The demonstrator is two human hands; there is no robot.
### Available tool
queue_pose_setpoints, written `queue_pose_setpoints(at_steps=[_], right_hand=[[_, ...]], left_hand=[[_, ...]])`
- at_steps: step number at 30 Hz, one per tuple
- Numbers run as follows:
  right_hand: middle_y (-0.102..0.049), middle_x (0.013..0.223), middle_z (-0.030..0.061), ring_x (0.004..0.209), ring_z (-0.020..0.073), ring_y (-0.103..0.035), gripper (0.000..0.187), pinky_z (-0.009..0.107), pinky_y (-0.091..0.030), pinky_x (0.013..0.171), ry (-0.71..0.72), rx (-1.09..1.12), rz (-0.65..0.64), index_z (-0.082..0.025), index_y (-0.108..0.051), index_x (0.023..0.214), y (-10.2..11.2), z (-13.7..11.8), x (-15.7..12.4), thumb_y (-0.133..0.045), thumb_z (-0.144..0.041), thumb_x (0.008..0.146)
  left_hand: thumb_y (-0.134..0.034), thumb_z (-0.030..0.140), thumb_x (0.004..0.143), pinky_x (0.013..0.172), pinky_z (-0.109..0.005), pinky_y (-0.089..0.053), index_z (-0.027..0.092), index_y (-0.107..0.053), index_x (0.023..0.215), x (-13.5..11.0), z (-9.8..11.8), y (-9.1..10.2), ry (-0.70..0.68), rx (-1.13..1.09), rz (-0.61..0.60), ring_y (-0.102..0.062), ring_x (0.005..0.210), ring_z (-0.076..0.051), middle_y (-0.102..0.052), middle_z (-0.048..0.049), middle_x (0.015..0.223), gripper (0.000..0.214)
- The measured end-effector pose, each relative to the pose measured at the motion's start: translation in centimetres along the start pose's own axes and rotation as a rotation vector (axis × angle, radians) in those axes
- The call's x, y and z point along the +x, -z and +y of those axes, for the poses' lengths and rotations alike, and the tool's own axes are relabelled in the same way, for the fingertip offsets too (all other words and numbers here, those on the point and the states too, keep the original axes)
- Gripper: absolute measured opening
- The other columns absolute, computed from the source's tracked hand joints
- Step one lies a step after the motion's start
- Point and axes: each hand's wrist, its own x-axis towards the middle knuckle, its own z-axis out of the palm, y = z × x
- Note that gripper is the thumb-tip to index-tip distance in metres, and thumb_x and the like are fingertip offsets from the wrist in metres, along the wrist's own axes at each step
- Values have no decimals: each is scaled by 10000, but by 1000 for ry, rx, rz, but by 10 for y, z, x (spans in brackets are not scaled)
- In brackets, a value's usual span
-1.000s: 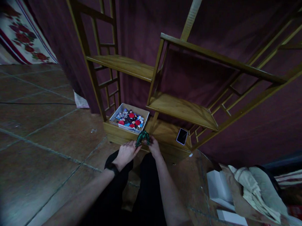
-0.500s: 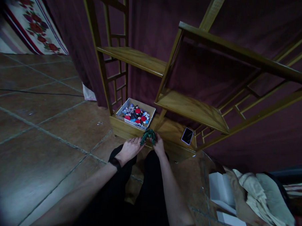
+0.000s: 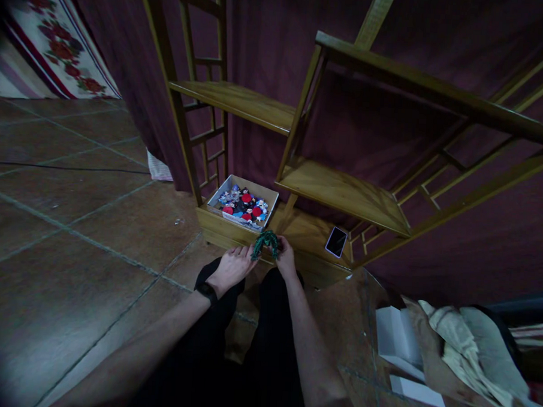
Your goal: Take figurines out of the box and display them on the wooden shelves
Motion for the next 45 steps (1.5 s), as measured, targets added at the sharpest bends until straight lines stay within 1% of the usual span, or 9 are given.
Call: queue_pose_setpoints(at_steps=[6, 14, 18, 26, 31, 36, 41, 45], right_hand=[[-608, 778, -2, 720, 156, -553, 354, 275, -471, 695, -7, 35, 36, -202, -565, 844, 1, -3, 1, -723, -303, 543], [-628, 816, -1, 747, 161, -576, 374, 276, -492, 699, -40, 110, 8, -205, -558, 841, 3, 2, 2, -735, -309, 528], [-630, 833, -1, 761, 166, -586, 389, 287, -498, 711, -65, 111, 20, -210, -548, 841, 2, 3, 2, -735, -328, 521], [-638, 888, 12, 803, 174, -591, 362, 285, -488, 731, -11, 52, -29, -211, -572, 879, 7, 7, 1, -719, -313, 564], [-641, 881, 4, 795, 168, -584, 378, 275, -471, 740, 33, 48, -34, -208, -587, 890, 9, 14, 4, -731, -291, 550], [-641, 881, -7, 793, 163, -586, 383, 272, -465, 744, 21, 77, -39, -220, -594, 888, 10, 19, 6, -739, -275, 537], [-637, 909, 0, 836, 180, -589, 402, 291, -480, 760, -17, 95, -55, -221, -591, 904, 10, 15, 4, -738, -285, 535], [-637, 902, -5, 818, 175, -599, 381, 301, -482, 771, -19, 135, -61, -222, -592, 893, 10, 13, 3, -735, -259, 542]], left_hand=[[-360, 347, 884, 768, -351, -378, 100, -482, 1222, 0, 2, -2, 25, 11, -7, -569, 880, -243, -613, -159, 919, 436], [-352, 342, 888, 753, -355, -374, 91, -472, 1232, -1, 2, -3, 0, 38, -1, -570, 867, -251, -609, -158, 914, 442], [-342, 338, 891, 745, -352, -376, 84, -469, 1231, -1, 2, -2, -10, 76, -8, -571, 856, -248, -610, -160, 912, 443], [-338, 328, 892, 720, -360, -383, 68, -495, 1195, 1, 3, -1, -22, 121, -17, -578, 828, -255, -615, -163, 884, 428], [-354, 331, 890, 715, -350, -390, 76, -494, 1193, 1, 4, 1, -37, 153, -26, -584, 821, -243, -613, -146, 874, 419], [-351, 315, 893, 720, -351, -389, 76, -486, 1199, 1, 5, 2, -39, 184, -36, -583, 826, -241, -612, -143, 875, 411], [-342, 307, 896, 737, -350, -383, 72, -472, 1213, 1, 6, 1, -34, 197, -54, -578, 844, -242, -615, -147, 888, 416], [-343, 278, 893, 740, -349, -380, 70, -467, 1216, 1, 6, 1, -39, 203, -66, -575, 847, -241, -614, -147, 893, 404]])
